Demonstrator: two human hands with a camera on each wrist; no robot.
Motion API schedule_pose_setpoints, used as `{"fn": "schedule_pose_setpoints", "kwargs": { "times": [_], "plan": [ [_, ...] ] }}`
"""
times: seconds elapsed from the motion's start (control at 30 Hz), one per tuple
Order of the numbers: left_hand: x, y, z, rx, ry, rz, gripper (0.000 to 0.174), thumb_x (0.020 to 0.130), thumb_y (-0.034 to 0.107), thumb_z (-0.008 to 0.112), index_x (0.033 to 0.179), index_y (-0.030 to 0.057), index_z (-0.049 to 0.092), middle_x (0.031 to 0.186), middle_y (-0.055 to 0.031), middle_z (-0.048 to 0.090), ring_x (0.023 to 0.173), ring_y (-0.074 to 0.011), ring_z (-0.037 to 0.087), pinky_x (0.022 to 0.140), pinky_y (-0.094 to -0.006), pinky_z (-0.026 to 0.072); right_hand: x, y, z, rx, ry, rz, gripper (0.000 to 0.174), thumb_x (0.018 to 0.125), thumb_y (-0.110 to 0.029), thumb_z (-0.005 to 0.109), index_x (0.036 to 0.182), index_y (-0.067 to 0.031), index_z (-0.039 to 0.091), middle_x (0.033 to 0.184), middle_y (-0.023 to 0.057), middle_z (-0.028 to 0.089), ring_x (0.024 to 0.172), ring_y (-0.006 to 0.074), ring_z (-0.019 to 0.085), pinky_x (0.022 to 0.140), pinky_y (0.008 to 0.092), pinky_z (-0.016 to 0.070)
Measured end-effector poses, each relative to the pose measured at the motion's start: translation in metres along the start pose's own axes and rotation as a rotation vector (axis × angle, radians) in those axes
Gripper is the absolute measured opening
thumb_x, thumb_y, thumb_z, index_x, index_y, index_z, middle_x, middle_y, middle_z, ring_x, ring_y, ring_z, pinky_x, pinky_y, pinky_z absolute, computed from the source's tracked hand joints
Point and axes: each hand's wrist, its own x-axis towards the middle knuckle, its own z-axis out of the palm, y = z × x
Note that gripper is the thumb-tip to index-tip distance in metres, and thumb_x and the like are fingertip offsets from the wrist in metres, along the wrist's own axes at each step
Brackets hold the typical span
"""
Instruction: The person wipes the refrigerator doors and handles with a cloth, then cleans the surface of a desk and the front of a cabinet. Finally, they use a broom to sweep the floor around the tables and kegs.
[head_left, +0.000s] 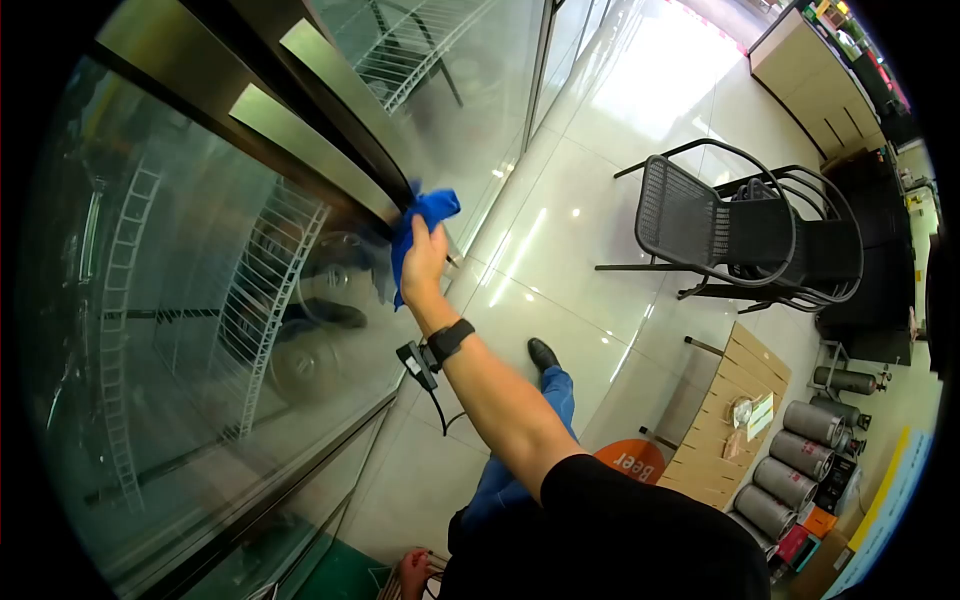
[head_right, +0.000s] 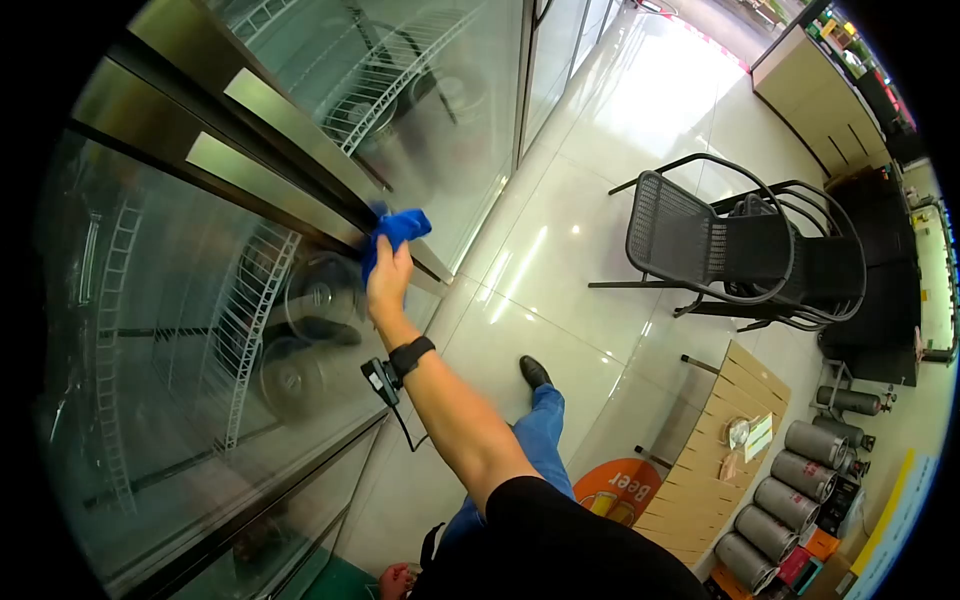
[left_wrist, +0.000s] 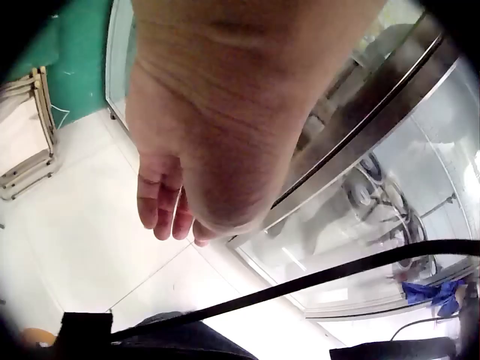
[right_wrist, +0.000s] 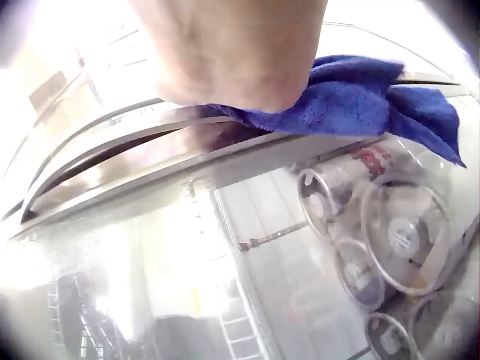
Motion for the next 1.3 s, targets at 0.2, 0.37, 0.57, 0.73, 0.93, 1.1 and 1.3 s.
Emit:
{"fn": "schedule_pose_setpoints", "kwargs": {
  "times": [0.2,0.37,0.57,0.73,0.93,1.1,1.3],
  "plan": [
    [-0.037,-0.015,0.020,-0.106,-0.065,0.087,0.029,0.092,0.018,0.055,0.116,0.0029,0.057,0.089,-0.0087,0.061,0.071,-0.0152,0.056,0.062,-0.0287,0.0463,0.044,0.064,-0.041,-0.030,0.116,0.292,0.053,0.096,-0.039,0.045,0.133,-0.0020,0.040,0.129,0.0096,0.049,0.117,0.0227,0.045,0.103,0.0340,0.0292],
    [-0.083,-0.014,0.053,-0.178,-0.116,0.136,0.030,0.092,0.017,0.054,0.119,0.0039,0.056,0.085,-0.0057,0.060,0.058,-0.0113,0.050,0.050,-0.0241,0.0413,0.043,0.076,-0.067,0.027,0.038,0.369,0.056,0.096,-0.040,0.046,0.136,-0.0024,0.038,0.132,0.0077,0.048,0.120,0.0186,0.042,0.102,0.0318,0.0294],
    [-0.116,0.042,0.069,0.048,-0.082,-0.028,0.032,0.095,0.022,0.052,0.120,0.0041,0.056,0.098,-0.0077,0.062,0.073,-0.0168,0.057,0.064,-0.0281,0.0493,0.013,0.055,-0.048,-0.004,-0.282,0.038,0.048,0.099,-0.033,0.041,0.133,0.0003,0.041,0.129,0.0050,0.047,0.116,0.0165,0.042,0.103,0.0285,0.0286],
    [-0.110,0.047,0.090,-0.120,0.036,-0.089,0.031,0.095,0.023,0.049,0.116,0.0030,0.059,0.102,-0.0087,0.064,0.085,-0.0186,0.062,0.070,-0.0314,0.0510,0.082,0.125,-0.114,0.124,-0.003,0.477,0.055,0.099,-0.039,0.041,0.137,-0.0014,0.033,0.137,0.0079,0.043,0.124,0.0200,0.040,0.106,0.0317,0.0292],
    [-0.079,0.021,0.094,0.199,-0.165,-0.067,0.033,0.095,0.029,0.051,0.118,0.0075,0.060,0.103,-0.0091,0.065,0.094,-0.0196,0.061,0.079,-0.0336,0.0489,0.018,-0.030,-0.015,0.440,-0.367,0.447,0.051,0.098,-0.038,0.043,0.138,-0.0063,0.037,0.135,0.0106,0.045,0.122,0.0253,0.044,0.107,0.0413,0.0313],
    [-0.071,0.095,0.070,0.243,0.256,0.335,0.026,0.091,0.026,0.058,0.104,0.0045,0.061,0.093,-0.0120,0.066,0.085,-0.0231,0.063,0.075,-0.0354,0.0500,0.008,-0.106,-0.017,0.346,-0.389,0.499,0.037,0.097,-0.028,0.048,0.127,-0.0066,0.047,0.122,0.0132,0.055,0.107,0.0275,0.056,0.098,0.0427,0.0420],
    [-0.134,0.284,0.085,-0.381,-0.141,0.670,0.036,0.096,0.027,0.051,0.128,0.0100,0.047,0.117,-0.0049,0.058,0.106,-0.0154,0.056,0.089,-0.0311,0.0463,-0.117,-0.165,-0.019,-0.198,-0.839,0.257,0.020,0.089,-0.005,0.056,0.110,-0.0048,0.059,0.089,0.0009,0.061,0.070,0.0063,0.051,0.059,0.0219,0.0420]
  ]
}}
